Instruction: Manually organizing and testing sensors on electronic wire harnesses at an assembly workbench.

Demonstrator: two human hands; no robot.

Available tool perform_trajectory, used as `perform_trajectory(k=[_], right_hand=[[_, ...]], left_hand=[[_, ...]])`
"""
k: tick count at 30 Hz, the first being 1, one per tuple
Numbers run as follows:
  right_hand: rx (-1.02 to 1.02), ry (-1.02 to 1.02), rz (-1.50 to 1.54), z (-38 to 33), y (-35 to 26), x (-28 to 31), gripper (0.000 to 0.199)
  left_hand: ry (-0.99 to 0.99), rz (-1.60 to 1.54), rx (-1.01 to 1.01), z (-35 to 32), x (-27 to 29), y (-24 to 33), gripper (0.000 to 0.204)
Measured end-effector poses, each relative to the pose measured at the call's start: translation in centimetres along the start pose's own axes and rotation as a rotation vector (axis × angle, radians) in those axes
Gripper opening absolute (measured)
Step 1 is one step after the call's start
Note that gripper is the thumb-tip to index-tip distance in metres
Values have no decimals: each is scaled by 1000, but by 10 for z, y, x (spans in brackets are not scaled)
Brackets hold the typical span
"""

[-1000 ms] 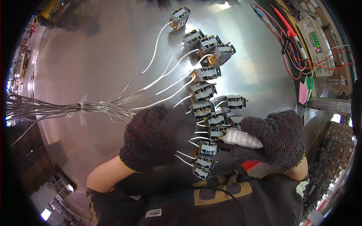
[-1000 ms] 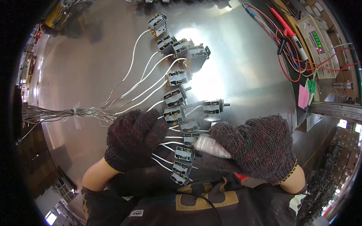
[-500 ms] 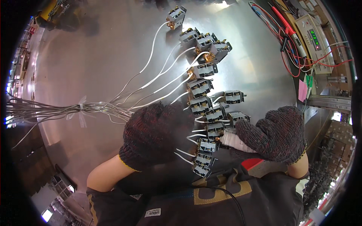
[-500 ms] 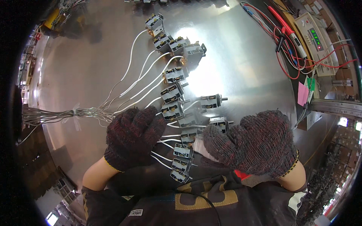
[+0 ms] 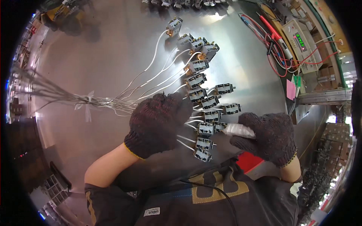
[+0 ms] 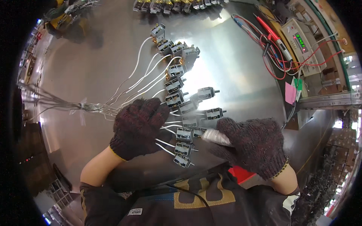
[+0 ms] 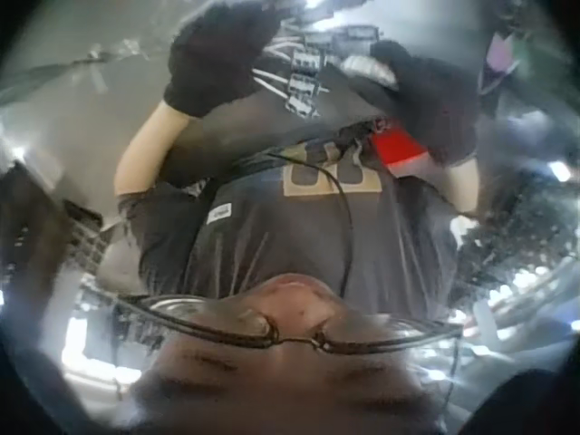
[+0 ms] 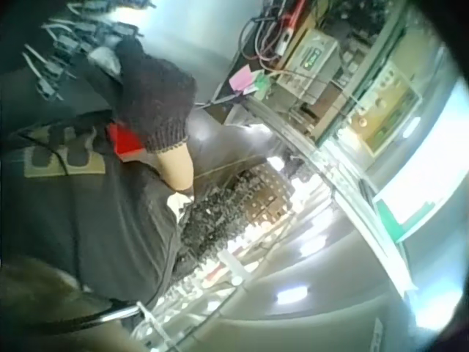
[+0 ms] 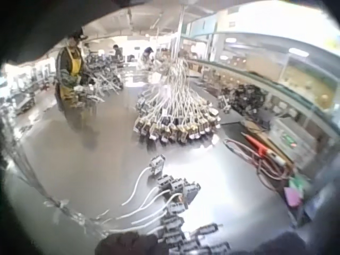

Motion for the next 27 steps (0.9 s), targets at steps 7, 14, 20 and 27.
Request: perform_trajectory(k=[7, 14, 20, 27], right_hand=[[196, 156, -103, 46, 58, -36, 35], [254, 200, -230, 93, 106, -69, 45], [283, 222, -276, 87, 104, -75, 41], [169, 261, 328, 41, 45, -46, 41]], left_hand=[[-123, 93, 108, 41, -61, -17, 70], [206, 11, 44, 70, -118, -43, 40], [312, 77, 73, 52, -112, -33, 45], [230, 104, 175, 13, -56, -12, 44]])
Point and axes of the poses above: each hand's wrist, its own z-axis towards the middle knuckle, its own x-axis out of the back of the hand, y = z × x, the point moved 2 cm from there along z, towards the middle knuckle, and after that the axes turned 12 degrees about z, right-handed, at the moved point
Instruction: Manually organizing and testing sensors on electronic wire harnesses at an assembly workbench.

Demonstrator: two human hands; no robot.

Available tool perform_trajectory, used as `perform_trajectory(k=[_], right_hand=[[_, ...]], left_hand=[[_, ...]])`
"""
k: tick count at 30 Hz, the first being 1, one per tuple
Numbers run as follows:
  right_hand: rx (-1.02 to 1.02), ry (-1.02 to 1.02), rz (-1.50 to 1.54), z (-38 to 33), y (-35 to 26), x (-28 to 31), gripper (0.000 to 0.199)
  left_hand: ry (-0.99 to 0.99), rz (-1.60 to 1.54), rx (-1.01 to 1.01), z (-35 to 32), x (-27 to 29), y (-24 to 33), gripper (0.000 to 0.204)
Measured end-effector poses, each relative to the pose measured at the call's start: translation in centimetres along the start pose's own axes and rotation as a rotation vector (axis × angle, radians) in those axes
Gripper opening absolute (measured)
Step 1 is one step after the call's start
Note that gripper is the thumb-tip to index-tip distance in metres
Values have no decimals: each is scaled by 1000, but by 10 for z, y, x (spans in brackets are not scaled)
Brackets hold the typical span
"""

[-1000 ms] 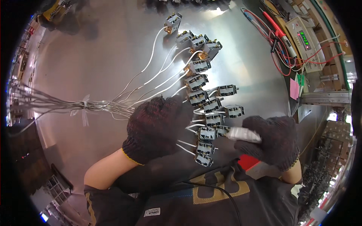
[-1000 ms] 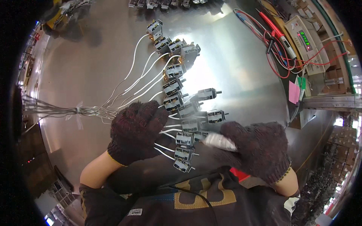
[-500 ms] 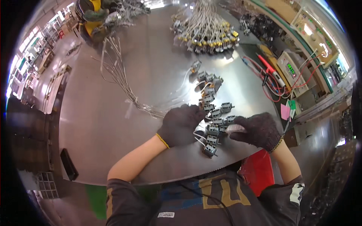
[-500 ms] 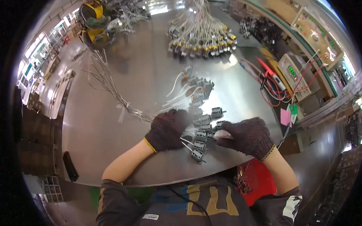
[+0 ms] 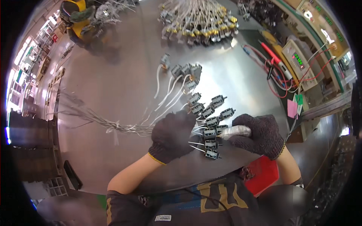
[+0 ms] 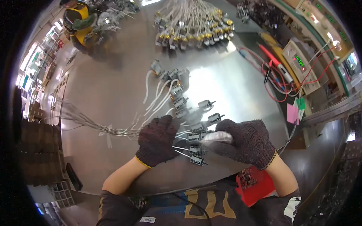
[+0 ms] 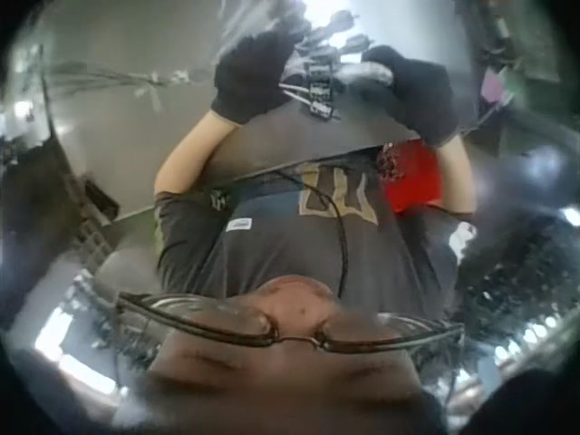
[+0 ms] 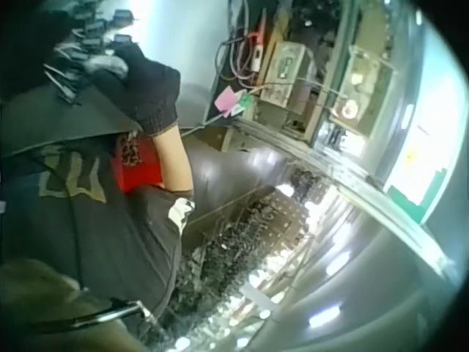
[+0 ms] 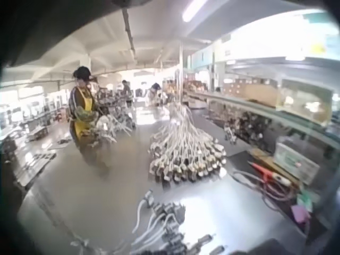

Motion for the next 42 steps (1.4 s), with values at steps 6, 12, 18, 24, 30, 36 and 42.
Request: perform_trajectory(k=[6, 12, 18, 24, 30, 36, 42], right_hand=[[36, -79, -71, -17, -47, 17, 41], [134, -268, -182, -18, -67, 45, 45], [201, -353, -293, -23, -76, 49, 44], [347, -308, -322, -33, -74, 53, 41], [406, -310, -340, -28, -78, 54, 39], [498, -256, -349, -27, -78, 52, 45], [523, -305, -442, -34, -66, 52, 48]], left_hand=[[-61, -24, 61, -13, 70, 34, 41], [-154, -24, -16, -25, 92, 40, 65], [-114, 34, -33, -32, 105, 42, 63], [-149, 4, -33, -29, 109, 42, 60], [-164, 61, -35, -28, 109, 39, 61], [-80, 81, -57, -27, 109, 39, 62], [-189, -23, -10, -26, 107, 42, 55]])
Point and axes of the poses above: each hand's wrist, its own z-axis towards the middle knuckle, its own x-axis out of the back of the hand, y = z × x, the point moved 2 cm from there along z, towards the middle knuckle, and after that the axes turned 12 degrees about z, right-handed, at the moved point
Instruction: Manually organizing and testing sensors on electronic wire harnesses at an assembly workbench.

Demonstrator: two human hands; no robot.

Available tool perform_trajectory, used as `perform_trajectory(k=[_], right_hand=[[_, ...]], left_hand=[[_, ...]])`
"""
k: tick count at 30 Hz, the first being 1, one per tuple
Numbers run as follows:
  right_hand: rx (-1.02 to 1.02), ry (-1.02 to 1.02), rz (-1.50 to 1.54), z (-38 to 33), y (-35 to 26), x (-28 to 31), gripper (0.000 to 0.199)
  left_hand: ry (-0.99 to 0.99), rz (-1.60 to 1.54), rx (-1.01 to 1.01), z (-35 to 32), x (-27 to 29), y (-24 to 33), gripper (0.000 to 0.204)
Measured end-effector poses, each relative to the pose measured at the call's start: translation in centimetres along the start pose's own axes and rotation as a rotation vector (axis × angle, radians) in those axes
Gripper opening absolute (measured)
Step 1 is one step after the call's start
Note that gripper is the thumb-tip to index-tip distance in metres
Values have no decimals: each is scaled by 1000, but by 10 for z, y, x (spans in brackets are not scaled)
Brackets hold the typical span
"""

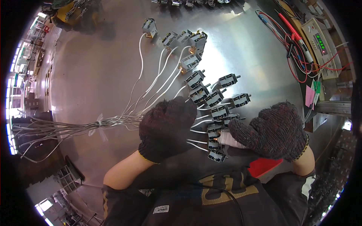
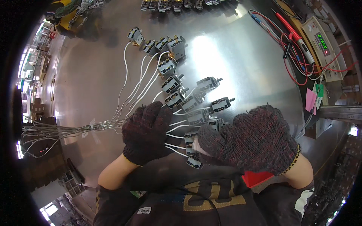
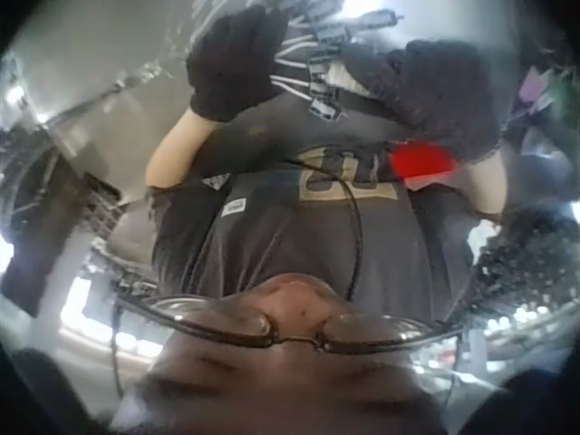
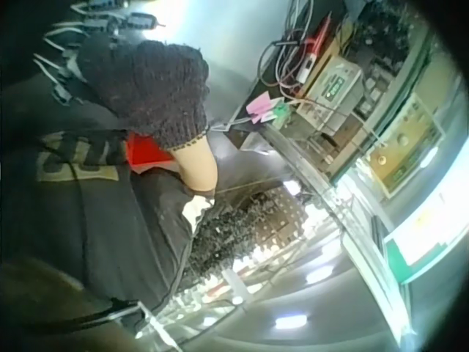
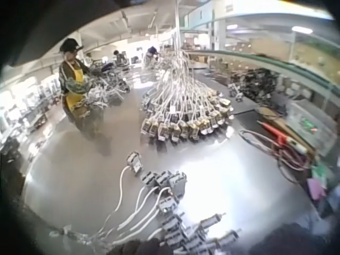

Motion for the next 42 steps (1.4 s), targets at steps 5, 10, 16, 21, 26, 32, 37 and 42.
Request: perform_trajectory(k=[5, 10, 16, 21, 26, 32, 37, 42], right_hand=[[1, 5, -36, 10, 9, 1, 48], [-107, -4, 10, 17, 24, 0, 45], [-162, 211, 50, 26, 58, -29, 45], [-307, 234, 159, 8, 84, -71, 46], [-390, 216, 108, 20, 98, -101, 41], [-473, 51, 42, 34, 104, -100, 49], [-505, 26, 22, 39, 101, -99, 50], [-281, 161, 63, 39, 103, -103, 40]], left_hand=[[27, -32, 24, 9, -14, -1, 64], [24, 60, 68, 24, -14, -5, 59], [195, -2, 81, 48, -76, -14, 44], [286, 1, 100, 68, -123, -19, 45], [321, 23, 89, 88, -152, -31, 47], [280, 72, 95, 96, -159, -38, 46], [237, 10, 100, 97, -160, -39, 54], [185, 1, 104, 91, -164, -40, 54]])
Point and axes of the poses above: each hand's wrist, its own z-axis towards the middle knuckle, its own x-axis out of the back of the hand, y = z × x, the point moved 2 cm from there along z, towards the middle knuckle, and after that the axes turned 12 degrees about z, right-handed, at the moved point
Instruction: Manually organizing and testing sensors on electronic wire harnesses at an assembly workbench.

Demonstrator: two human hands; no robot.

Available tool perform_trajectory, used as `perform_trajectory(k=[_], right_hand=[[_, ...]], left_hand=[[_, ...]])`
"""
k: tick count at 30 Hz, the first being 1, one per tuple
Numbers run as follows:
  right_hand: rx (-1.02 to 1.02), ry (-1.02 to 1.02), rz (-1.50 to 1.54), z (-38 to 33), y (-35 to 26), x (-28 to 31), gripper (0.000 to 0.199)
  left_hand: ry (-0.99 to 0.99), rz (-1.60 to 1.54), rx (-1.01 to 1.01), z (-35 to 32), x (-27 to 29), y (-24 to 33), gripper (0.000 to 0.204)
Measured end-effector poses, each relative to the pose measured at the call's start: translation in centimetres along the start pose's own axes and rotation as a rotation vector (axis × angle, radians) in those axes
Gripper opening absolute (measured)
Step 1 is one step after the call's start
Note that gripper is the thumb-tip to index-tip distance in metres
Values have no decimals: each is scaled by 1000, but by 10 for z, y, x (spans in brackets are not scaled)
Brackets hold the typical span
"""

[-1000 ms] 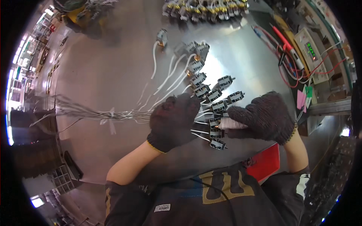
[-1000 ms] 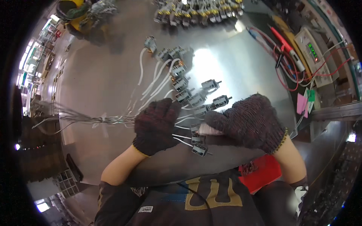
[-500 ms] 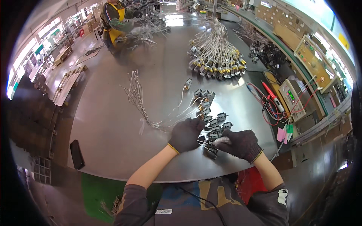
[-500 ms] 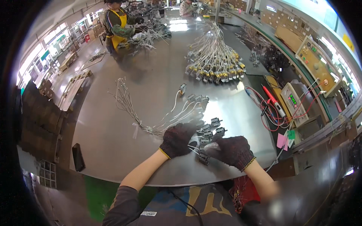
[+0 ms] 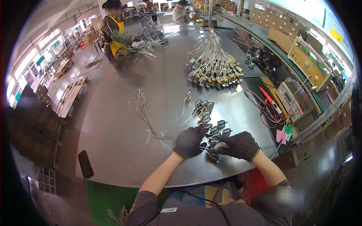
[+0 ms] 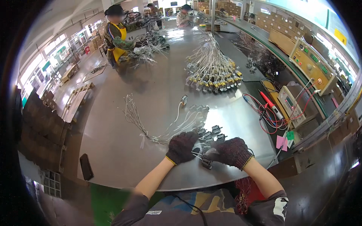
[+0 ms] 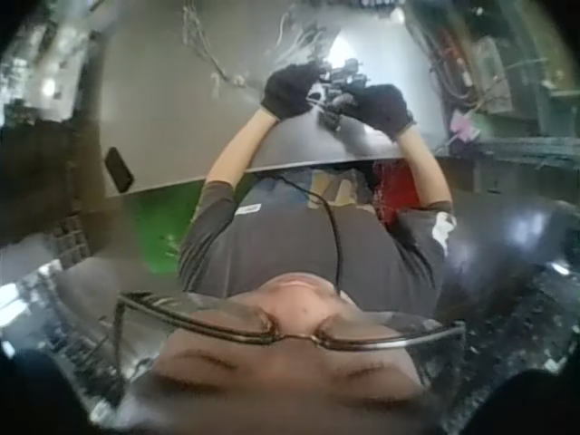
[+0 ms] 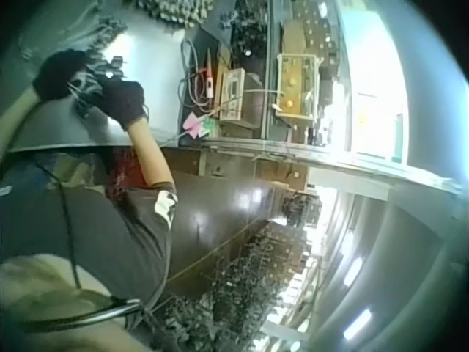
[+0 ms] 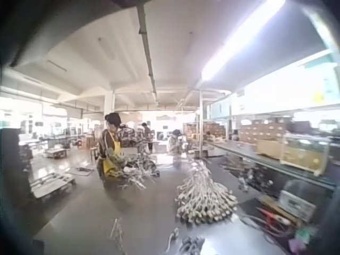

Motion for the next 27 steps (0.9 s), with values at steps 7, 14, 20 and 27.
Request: perform_trajectory(k=[7, 14, 20, 27], right_hand=[[19, -58, -19, -1, -2, -3, 39], [-6, -168, 4, 3, -16, 6, 43], [-103, -201, 73, -9, -24, 0, 47], [-9, -138, 50, -16, -29, 9, 43]], left_hand=[[121, -35, -10, -12, 11, 2, 40], [-93, 0, 30, -25, 16, 3, 63], [-19, 13, 92, -41, 16, 13, 62], [-8, -16, 84, -45, 28, 14, 63]])
Point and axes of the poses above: each hand's wrist, its own z-axis towards the middle knuckle, its own x-axis out of the back of the hand, y = z × x, the point moved 2 cm from there along z, towards the middle knuckle, and after that the axes turned 12 degrees about z, right-handed, at the moved point
